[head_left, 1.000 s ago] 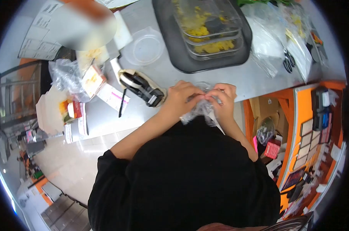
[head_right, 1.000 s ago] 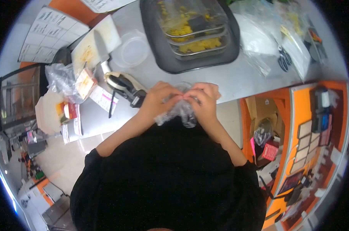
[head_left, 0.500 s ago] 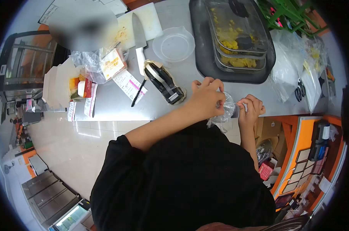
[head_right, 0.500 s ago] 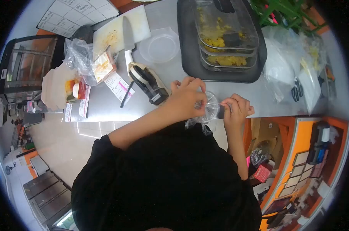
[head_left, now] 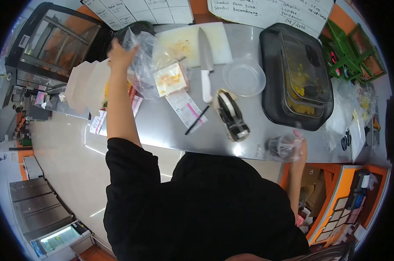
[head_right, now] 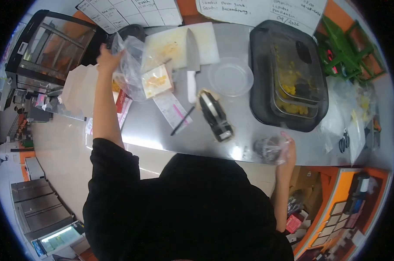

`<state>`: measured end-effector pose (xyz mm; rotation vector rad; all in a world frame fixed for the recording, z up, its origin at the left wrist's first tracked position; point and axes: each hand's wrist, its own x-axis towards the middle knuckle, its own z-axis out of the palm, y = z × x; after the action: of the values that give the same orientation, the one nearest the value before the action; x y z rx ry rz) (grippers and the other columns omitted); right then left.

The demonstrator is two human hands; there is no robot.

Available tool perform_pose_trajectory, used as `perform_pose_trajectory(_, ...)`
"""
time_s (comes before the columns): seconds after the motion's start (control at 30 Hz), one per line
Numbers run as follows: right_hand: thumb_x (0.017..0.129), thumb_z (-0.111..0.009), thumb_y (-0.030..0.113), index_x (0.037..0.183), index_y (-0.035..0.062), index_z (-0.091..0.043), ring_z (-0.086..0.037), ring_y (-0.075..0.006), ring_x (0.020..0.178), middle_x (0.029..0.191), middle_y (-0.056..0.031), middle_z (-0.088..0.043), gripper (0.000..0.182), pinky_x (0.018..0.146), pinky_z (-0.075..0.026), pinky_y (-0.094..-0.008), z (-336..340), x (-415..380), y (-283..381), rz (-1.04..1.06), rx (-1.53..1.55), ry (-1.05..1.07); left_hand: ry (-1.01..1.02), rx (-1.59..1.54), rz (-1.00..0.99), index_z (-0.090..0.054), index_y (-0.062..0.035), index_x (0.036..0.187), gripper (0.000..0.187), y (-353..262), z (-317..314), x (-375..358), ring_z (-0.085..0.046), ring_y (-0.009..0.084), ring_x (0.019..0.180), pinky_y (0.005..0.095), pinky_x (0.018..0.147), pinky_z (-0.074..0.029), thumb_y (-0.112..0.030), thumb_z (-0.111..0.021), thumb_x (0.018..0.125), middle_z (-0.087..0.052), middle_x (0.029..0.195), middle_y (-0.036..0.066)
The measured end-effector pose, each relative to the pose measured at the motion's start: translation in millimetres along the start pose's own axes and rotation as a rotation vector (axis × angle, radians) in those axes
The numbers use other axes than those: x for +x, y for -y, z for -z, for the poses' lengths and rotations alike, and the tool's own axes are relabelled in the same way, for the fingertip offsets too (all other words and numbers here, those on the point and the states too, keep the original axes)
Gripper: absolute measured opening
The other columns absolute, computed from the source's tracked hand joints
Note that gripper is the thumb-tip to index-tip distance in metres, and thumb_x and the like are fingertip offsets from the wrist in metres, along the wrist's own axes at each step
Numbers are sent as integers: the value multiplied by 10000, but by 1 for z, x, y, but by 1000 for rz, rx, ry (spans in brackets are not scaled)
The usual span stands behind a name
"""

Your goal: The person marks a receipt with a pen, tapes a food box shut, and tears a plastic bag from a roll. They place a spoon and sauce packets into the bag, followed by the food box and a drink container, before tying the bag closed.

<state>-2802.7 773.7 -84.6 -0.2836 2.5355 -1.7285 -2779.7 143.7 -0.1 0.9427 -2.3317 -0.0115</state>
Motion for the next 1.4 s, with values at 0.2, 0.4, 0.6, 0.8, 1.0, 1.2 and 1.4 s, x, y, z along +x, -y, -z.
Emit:
perform_pose_trajectory(0.2,885,-512,327,881,-3,-509,-502,-238,965,984,-153,-531,331,956,-338,-405,-12,-2,57,110,180,-261,122,-844,64,-579,-38,934,123,4,75,-31,-560,235,824,288,772,-422,-112,-524,853,-600,919,95)
perform_pose_trajectory(0.4,866,-488,302,851,-4,-520,-489,-276,981,813,-119,-505,308,949,-338,-432,-102,7,181,380,486,-133,342,-952,-640,-595,-33,815,167,47,139,-84,-469,282,975,380,826,-408,-78,-671,672,-473,1111,139)
perform_pose_trajectory(0.6,874,-455,270,772,19,-520,-491,-163,707,731,-62,-519,279,686,-390,-284,-228,25,245,249,558,393,635,-946,-298,-576,-10,886,207,56,140,-69,-495,188,751,267,674,-420,-33,-665,700,-498,983,99)
perform_pose_trajectory(0.8,854,-479,193,770,22,-504,-488,-160,695,701,-69,-506,193,655,-399,-269,-266,13,225,-30,766,492,139,-1297,-338,-570,-24,938,256,91,166,-89,-483,156,737,243,650,-397,27,-656,702,-517,835,64)
perform_pose_trajectory(1.0,852,-492,209,766,15,-485,-467,-163,709,722,-81,-495,212,664,-392,-267,-230,19,216,22,783,239,373,-769,-919,-658,-67,834,197,125,189,-98,-532,214,780,296,725,-451,-114,-706,649,-538,859,97)
perform_pose_trajectory(1.2,874,-480,273,722,62,-455,-426,-127,675,712,-40,-467,261,653,-362,-242,-233,27,258,80,890,405,812,-1190,-715,-657,-100,951,269,132,198,-128,-587,222,688,319,560,-432,-134,-668,684,-599,898,69)
perform_pose_trajectory(1.4,857,-486,203,763,69,-544,-533,-149,681,738,-22,-542,173,626,-445,-285,-361,-8,303,-587,1062,875,456,-1218,-849,-630,-95,920,260,137,175,-163,-540,176,594,279,527,-413,-159,-709,681,-596,838,45)
